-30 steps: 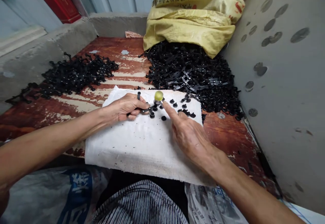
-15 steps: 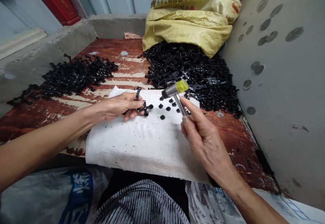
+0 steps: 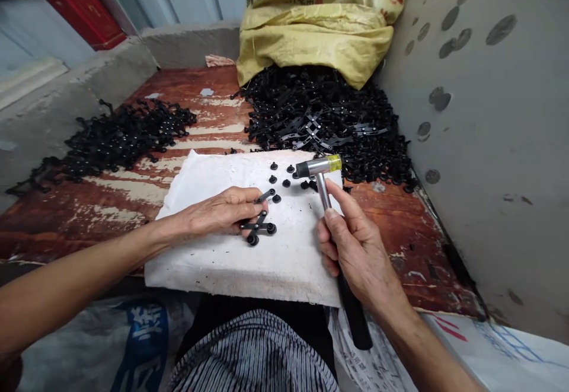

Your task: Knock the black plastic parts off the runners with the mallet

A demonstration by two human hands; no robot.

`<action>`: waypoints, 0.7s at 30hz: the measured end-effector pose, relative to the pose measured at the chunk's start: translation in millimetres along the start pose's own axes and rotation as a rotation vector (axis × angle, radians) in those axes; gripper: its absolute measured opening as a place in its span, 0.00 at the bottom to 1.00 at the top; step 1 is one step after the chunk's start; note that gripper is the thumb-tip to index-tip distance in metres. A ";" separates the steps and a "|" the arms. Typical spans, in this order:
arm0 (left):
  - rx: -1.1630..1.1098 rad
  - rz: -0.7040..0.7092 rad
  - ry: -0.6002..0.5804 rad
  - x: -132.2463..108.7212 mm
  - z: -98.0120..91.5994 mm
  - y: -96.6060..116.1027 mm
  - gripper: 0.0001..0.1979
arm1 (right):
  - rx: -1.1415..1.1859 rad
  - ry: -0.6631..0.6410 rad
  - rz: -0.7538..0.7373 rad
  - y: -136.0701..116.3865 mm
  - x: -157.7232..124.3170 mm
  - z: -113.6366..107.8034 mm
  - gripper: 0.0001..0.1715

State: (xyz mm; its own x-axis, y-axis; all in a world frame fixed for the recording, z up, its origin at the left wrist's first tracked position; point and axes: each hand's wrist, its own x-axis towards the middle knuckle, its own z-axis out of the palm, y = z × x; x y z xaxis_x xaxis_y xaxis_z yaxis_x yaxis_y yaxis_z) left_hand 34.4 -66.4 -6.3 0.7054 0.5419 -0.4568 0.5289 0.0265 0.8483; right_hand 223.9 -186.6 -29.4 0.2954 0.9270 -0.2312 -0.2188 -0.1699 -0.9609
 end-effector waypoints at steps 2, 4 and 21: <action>-0.020 0.013 -0.014 -0.2 -0.3 0.8 0.11 | -0.024 -0.008 -0.016 0.5 -0.1 0.0 0.36; -0.005 0.052 -0.017 -0.7 -1.1 2.0 0.12 | -0.044 -0.019 -0.029 1.2 -0.3 -0.1 0.36; 0.158 0.170 0.071 -5.8 3.5 9.5 0.14 | -0.419 -0.142 -0.175 2.0 -2.1 -4.5 0.30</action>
State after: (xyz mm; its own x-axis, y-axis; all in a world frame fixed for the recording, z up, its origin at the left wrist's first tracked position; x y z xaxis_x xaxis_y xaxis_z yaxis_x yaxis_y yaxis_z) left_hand 36.9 -72.2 3.4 0.7587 0.5852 -0.2864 0.4766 -0.1988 0.8563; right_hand 227.0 -190.4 -31.6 0.1575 0.9854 -0.0653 0.2259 -0.1003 -0.9690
